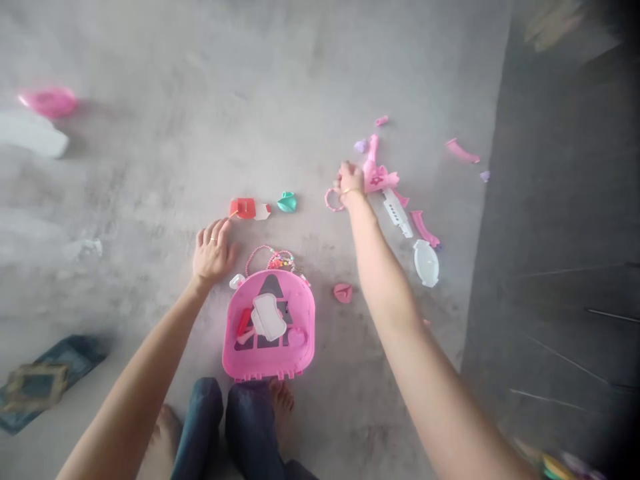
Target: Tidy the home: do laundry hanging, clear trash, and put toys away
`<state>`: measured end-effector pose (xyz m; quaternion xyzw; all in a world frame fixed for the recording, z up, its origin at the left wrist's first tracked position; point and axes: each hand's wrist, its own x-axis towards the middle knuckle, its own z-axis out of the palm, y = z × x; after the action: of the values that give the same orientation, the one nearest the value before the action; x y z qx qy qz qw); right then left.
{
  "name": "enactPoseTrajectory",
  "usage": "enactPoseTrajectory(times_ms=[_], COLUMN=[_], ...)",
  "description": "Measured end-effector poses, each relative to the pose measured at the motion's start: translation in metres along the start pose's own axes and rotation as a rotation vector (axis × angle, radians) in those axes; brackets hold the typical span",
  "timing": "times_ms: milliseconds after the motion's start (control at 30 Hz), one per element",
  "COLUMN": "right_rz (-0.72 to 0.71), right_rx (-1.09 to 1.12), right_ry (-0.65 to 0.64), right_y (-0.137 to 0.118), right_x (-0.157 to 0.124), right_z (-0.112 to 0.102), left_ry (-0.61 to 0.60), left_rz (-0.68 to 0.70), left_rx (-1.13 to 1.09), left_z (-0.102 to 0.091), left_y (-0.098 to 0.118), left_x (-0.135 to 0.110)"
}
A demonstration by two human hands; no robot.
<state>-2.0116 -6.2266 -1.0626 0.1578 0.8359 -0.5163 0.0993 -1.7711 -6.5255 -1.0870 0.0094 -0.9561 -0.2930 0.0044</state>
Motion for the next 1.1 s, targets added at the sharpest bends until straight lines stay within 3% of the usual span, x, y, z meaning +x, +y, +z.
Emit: enactPoseTrajectory(times_ms=[100, 200, 300, 400, 533, 633, 733, 833, 967, 1100], right_rz=[0.27, 0.443, 0.517, 0.534, 0.558, 0.601, 0.582, 0.586, 0.567, 0.543], right_rx=[0.362, 0.619, 0.745, 0.796, 0.875, 0.899, 0.901, 0.947, 0.944, 0.937], right_ry=[-0.329, -0.626, -0.78, -0.813, -0.758, -0.737, -0.551, -0.435, -0.432, -0.413], right_y=[-0.024, -0.03, -0.024, -0.017, -0.019, -0.024, -0.026, -0.024, -0.019, -0.013], right_x=[-0.104, -0.213, -0.294, -0.345, -0.384, -0.4, -0.407, -0.408, -0.408, -0.411], right_z=[0.017, 0.026, 0.03, 0.029, 0.028, 0.033, 0.04, 0.043, 0.043, 0.041], left_ry=[0.04, 0.119, 0.006, -0.08, 0.029, 0.095, 0.166, 0.134, 0.028, 0.031], left_rz=[-0.045, -0.108, -0.046, -0.015, -0.018, -0.031, -0.138, -0.155, -0.092, 0.041], left_rx=[-0.115, -0.378, -0.703, -0.836, -0.782, -0.764, -0.805, -0.784, -0.635, -0.559], left_z=[-0.004, -0.022, -0.048, -0.07, -0.084, -0.091, -0.097, -0.103, -0.106, -0.108], left_y=[0.0, 0.025, 0.071, 0.113, 0.133, 0.126, 0.115, 0.106, 0.106, 0.111], left_x=[0.001, -0.021, -0.066, -0.112, -0.145, -0.153, -0.156, -0.16, -0.168, -0.172])
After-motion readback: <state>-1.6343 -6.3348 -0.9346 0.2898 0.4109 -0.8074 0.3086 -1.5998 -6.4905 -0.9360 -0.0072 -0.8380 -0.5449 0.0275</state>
